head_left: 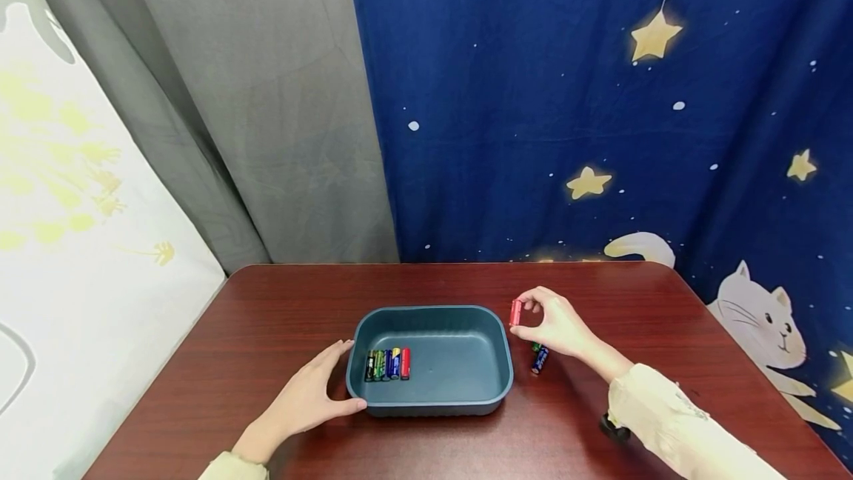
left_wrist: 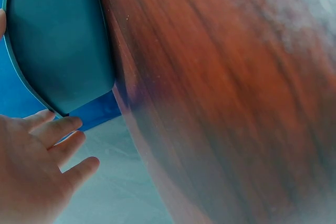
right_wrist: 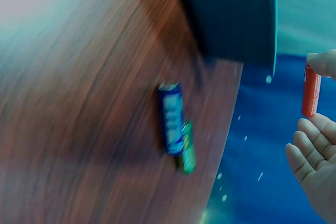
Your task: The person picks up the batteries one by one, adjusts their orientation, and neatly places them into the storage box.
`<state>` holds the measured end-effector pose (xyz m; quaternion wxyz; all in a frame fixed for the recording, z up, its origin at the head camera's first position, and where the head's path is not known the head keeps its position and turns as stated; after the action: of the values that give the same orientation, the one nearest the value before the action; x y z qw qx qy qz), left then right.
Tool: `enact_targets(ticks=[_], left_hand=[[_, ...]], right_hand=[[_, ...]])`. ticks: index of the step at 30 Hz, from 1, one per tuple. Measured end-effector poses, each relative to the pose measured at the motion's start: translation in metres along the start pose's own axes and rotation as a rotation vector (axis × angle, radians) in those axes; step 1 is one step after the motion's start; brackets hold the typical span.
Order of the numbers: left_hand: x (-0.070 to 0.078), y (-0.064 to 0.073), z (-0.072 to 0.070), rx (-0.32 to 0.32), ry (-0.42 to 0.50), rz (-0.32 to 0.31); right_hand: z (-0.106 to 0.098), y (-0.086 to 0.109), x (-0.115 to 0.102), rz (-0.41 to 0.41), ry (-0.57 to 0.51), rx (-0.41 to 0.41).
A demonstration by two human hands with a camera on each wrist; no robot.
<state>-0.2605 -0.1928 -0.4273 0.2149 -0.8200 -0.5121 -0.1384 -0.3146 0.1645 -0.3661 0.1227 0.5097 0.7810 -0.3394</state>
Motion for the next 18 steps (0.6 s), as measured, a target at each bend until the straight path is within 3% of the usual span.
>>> enact_targets(ticks=[18], left_hand=[[0.0, 0.001, 0.0, -0.002, 0.001, -0.001]], right_hand=[[0.056, -0.018, -0.058, -0.091, -0.11, -0.104]])
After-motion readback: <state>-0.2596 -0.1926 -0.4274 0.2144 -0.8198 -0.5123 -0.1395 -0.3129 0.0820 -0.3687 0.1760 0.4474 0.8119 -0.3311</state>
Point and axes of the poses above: each hand's wrist, its own y-axis away from the middle knuckle, its own z-axis out of the palm, x = y × z, the point moved 9 cm from there along -y, towards the middle knuckle, and after that the axes turned 5 degrees about z, right-handed, at the moved point
